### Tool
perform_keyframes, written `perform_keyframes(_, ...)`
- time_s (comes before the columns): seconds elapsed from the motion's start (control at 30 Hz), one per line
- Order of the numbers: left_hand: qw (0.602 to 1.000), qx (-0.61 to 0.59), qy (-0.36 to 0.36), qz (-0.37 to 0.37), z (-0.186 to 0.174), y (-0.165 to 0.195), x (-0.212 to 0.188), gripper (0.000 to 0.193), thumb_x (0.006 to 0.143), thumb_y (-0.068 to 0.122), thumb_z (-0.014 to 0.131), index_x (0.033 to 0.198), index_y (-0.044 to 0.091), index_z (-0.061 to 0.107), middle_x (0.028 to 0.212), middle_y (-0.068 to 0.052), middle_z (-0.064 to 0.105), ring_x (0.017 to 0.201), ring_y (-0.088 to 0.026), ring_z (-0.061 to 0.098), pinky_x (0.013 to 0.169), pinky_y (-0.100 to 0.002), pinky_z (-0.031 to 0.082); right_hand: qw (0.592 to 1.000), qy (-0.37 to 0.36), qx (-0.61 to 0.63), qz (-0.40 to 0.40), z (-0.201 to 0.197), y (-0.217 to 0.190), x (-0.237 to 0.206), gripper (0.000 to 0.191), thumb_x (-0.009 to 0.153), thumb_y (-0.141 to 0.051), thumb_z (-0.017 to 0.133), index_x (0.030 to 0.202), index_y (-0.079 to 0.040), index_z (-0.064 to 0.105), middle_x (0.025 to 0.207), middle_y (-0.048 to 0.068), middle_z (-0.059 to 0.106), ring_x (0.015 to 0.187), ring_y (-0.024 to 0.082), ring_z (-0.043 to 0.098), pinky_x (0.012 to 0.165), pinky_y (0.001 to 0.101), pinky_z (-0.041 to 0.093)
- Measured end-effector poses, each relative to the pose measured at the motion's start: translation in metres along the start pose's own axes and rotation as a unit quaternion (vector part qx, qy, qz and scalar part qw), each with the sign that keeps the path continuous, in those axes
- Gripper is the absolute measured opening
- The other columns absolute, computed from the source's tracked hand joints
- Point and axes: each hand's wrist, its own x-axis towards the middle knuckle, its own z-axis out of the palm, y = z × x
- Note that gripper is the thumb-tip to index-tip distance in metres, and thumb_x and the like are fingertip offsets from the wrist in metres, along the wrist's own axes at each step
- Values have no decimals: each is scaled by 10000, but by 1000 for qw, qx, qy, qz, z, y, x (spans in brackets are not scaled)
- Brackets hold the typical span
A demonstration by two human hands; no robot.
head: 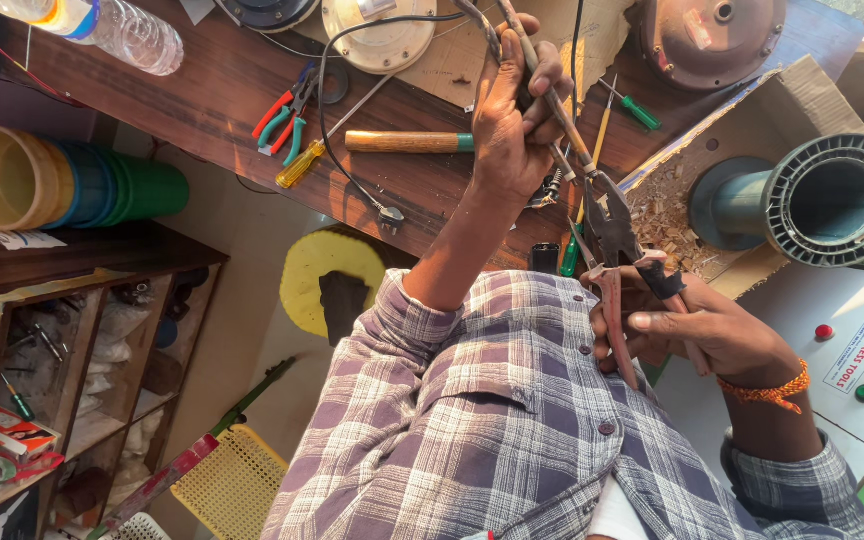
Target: The person works at a workbench on a coiled heating element, using pliers to grip and adjust its rod and wiring. They then strip and connect wires and fit them into a plug, twisting the connections by hand and with pliers.
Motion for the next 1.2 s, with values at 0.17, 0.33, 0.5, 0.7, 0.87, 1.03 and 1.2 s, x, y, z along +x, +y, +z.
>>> perform_keyframes(0.17,999,30,31,-28,3,4,-2,295,1161,350,398,1342,123,445,840,-15,462,595,-32,342,422,-164,232,999,-12,-39,-4,0,2,-2,705,866,-181,665,1493,43,435,1168,263,718,914,308,726,685,376,550)
perform_keyframes(0.33,998,58,-20,-19,21,11,-4,306,1185,337,434,1376,100,469,900,-56,588,557,2,384,440,-176,261,992,-90,82,-10,-6,14,-1,808,911,-283,714,1549,49,347,1098,250,635,871,278,653,710,407,562)
perform_keyframes(0.5,993,-1,106,-42,55,16,-8,329,1135,373,354,1332,122,435,988,-81,635,575,-36,424,441,-194,290,986,-127,105,-11,-3,19,3,952,875,-374,779,1571,57,293,1030,184,587,882,269,617,738,395,525)
perform_keyframes(0.7,968,-200,-152,-21,66,20,-15,296,1192,370,358,1329,135,473,997,-20,624,551,-18,415,414,-149,298,995,-82,43,-28,17,6,1,974,842,-382,801,1544,118,350,927,149,558,861,266,612,704,374,508)
perform_keyframes(0.87,986,-87,-143,21,56,27,-26,273,1206,385,360,1275,155,491,721,53,323,524,-36,196,433,-196,156,998,-61,28,20,20,0,3,946,817,-399,789,1481,145,392,912,141,561,809,225,599,668,354,521)
perform_keyframes(1.03,981,-74,-179,13,56,32,-27,304,1196,409,379,1174,136,511,647,64,228,482,-34,165,416,-217,141,986,-149,69,-6,9,11,11,942,897,-503,731,1489,141,383,929,167,562,795,232,588,634,349,508)
perform_keyframes(1.2,993,-41,-99,43,63,36,-34,307,1196,407,399,1084,129,467,681,69,213,507,-26,147,413,-208,123,978,-184,95,13,-6,19,14,875,920,-564,692,1421,84,385,951,142,519,799,205,535,624,323,460)
